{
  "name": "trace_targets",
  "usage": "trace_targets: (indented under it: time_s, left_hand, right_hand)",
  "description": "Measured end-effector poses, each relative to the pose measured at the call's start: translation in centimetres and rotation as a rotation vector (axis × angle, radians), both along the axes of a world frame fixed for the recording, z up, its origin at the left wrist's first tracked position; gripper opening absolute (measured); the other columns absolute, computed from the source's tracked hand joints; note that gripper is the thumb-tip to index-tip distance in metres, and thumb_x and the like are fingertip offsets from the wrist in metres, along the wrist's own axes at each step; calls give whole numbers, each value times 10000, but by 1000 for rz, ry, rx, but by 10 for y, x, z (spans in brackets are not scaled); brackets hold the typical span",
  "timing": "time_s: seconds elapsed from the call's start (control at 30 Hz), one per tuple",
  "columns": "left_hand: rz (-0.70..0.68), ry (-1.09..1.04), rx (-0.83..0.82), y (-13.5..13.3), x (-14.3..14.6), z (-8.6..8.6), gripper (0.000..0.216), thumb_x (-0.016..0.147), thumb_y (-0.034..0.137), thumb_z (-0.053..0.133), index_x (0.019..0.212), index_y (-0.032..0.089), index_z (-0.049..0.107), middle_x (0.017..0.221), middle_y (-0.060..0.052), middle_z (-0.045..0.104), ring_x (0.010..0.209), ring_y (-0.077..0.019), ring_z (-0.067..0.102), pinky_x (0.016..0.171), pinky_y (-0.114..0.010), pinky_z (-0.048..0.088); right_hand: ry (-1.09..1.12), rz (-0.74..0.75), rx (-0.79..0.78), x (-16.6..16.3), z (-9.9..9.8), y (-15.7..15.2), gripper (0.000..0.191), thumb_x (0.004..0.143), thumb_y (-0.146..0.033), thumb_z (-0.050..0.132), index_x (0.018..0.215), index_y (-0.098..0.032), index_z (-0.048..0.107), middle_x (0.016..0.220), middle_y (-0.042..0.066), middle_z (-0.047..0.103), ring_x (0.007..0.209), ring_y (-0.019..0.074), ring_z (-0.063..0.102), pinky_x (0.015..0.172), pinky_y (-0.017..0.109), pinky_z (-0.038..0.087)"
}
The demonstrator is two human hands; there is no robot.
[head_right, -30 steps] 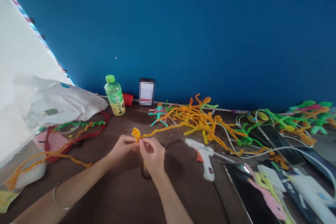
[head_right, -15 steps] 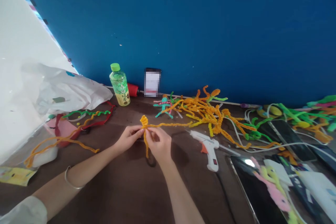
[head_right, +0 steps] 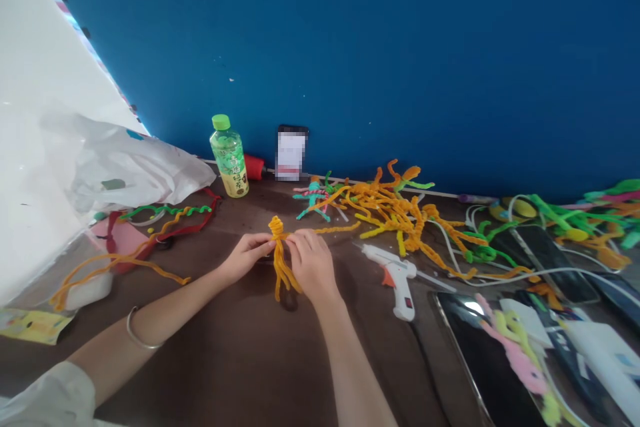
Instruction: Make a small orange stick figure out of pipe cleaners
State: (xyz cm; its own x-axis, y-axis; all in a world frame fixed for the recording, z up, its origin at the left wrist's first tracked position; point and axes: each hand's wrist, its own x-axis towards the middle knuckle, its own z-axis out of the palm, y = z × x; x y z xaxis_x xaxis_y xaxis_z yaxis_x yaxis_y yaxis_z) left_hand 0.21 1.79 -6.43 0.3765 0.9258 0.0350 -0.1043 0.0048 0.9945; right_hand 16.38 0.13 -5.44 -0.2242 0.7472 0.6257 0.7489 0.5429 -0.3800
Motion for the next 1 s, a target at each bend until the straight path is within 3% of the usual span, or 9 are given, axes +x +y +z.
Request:
trace_targets:
  time_s: [0.17, 0.33, 0.53, 1.0]
  left_hand:
    - [-36, -38, -68, 0, -1, 0, 295, 716, 385, 594, 744, 99, 658, 671, -23, 585, 648, -119, 503, 644, -238, 391]
    - [-46, -80, -116, -1, -3, 0, 258, 712, 353, 607, 709, 98, 648, 640, -16, 564, 626, -108, 485, 634, -230, 371]
    - [-28, -85, -75, -3, -4, 1, 272, 714, 361, 607, 722, 95, 662, 687, -37, 586, 669, -128, 500, 659, -241, 383]
    - [-28, -127, -86, -4, -5, 0, 225, 707, 323, 620, 742, 110, 685, 698, -37, 625, 671, -134, 530, 666, -240, 402]
  right_hand:
    - [-117, -114, 118, -2, 2, -1, 75, 832, -150, 464, 816, -182, 530, 1021, 98, 614, 943, 230, 541, 807, 389, 375]
    - [-14, 3, 112, -3, -1, -1, 112, 843, -104, 420, 821, -194, 483, 733, 21, 614, 687, 153, 551, 797, 361, 394]
    - [22, 15, 192, -6, -1, -4, 121, 814, -77, 462, 844, -191, 488, 752, 38, 593, 714, 167, 543, 696, 324, 425]
    - [13, 24, 227, -7, -4, -7, 134, 807, -74, 472, 879, -186, 487, 783, 50, 620, 738, 165, 565, 716, 332, 438]
